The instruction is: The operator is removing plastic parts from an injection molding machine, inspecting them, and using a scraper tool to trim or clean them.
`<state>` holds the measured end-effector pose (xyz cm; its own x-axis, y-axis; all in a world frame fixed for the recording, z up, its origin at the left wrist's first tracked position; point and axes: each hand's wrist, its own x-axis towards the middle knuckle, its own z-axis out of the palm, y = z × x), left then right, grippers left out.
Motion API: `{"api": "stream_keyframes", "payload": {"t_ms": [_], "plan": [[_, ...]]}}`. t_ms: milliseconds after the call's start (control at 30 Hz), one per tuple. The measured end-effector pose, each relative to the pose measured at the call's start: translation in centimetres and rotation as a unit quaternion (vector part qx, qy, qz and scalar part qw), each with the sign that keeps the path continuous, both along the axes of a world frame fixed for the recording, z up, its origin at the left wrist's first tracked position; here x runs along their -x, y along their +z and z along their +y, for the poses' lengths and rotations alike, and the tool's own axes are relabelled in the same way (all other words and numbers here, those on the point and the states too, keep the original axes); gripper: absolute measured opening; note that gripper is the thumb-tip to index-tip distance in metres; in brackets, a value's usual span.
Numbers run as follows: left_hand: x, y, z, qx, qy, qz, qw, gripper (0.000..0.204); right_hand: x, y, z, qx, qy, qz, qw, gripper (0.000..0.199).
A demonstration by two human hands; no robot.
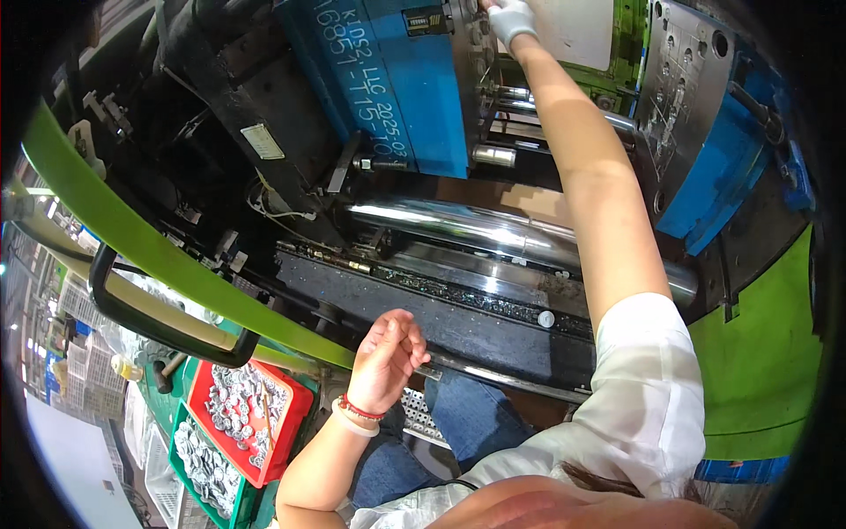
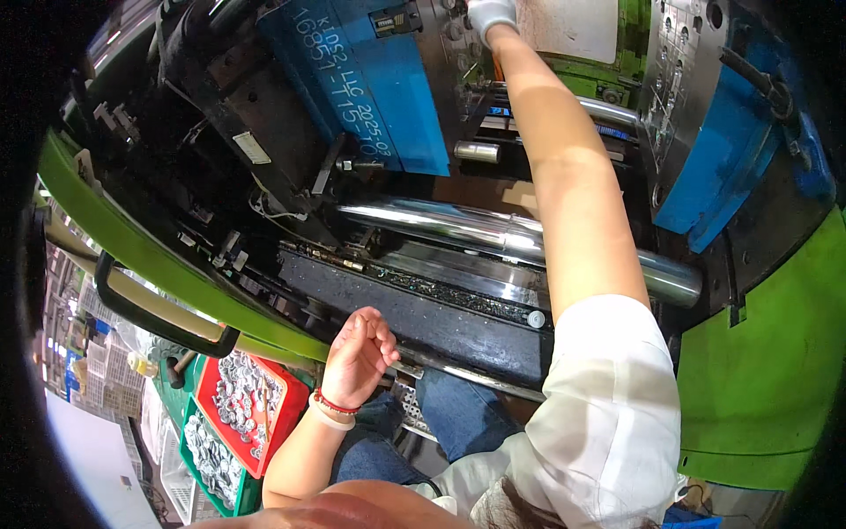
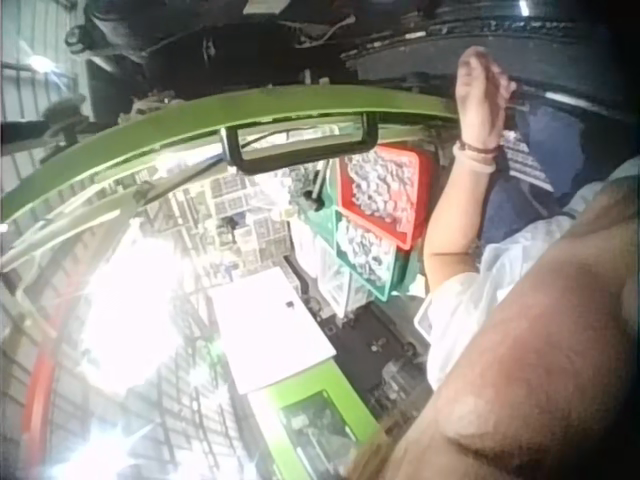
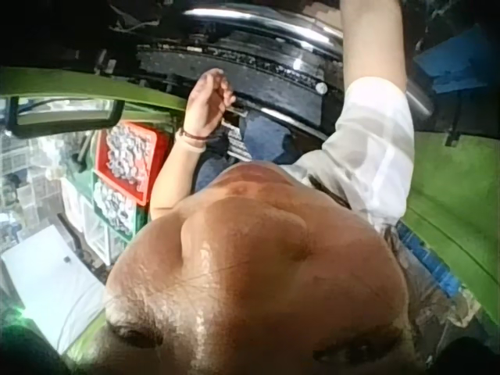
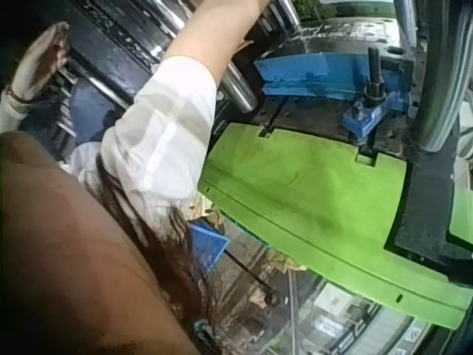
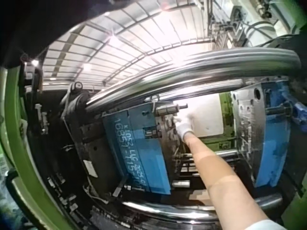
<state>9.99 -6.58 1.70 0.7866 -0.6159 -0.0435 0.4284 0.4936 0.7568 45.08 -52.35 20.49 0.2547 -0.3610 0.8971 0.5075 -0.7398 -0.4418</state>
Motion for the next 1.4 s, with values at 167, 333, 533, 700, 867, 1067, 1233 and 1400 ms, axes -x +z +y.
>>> {"api": "stream_keyframes", "payload": {"t_ms": [167,333,533,700,867,1067,1233,1400], "plan": [[0.3,-0.1,-0.3,-0.012,-0.001,-0.01,1.0,0.026,5.6,-0.3,2.6,-0.021,-0.003,0.164,0.986,0.05],[0.6,-0.2,-1.1,-0.041,-0.003,-0.062,0.997,0.024,8.2,-0.5,3.4,-0.021,-0.104,0.088,0.991,0.046],[2.1,-1.0,-0.9,-0.186,-0.019,-0.274,0.943,0.017,13.4,-2.5,5.7,-0.038,-0.06,-0.053,0.996,0.02],[4.0,0.1,-0.6,-0.266,0.047,-0.413,0.87,0.011,21.8,-3.9,9.5,-0.149,0.17,-0.013,0.974,0.017],[10.3,4.2,2.0,-0.102,0.176,-0.475,0.856,0.007,32.3,-8.2,18.1,-0.296,0.389,0.03,0.872,0.018],[25.7,10.6,12.4,0.072,0.297,-0.569,0.763,0.011,46.0,-15.7,29.2,-0.176,0.562,0.213,0.78,0.036],[35.6,12.4,15.6,0.081,0.316,-0.502,0.801,0.016,51.3,-18.5,33.9,0.004,0.522,0.277,0.807,0.038],[39.6,12.8,16.9,0.043,0.313,-0.493,0.811,0.013,52.8,-18.7,35.6,-0.042,0.569,0.306,0.762,0.038]]}}
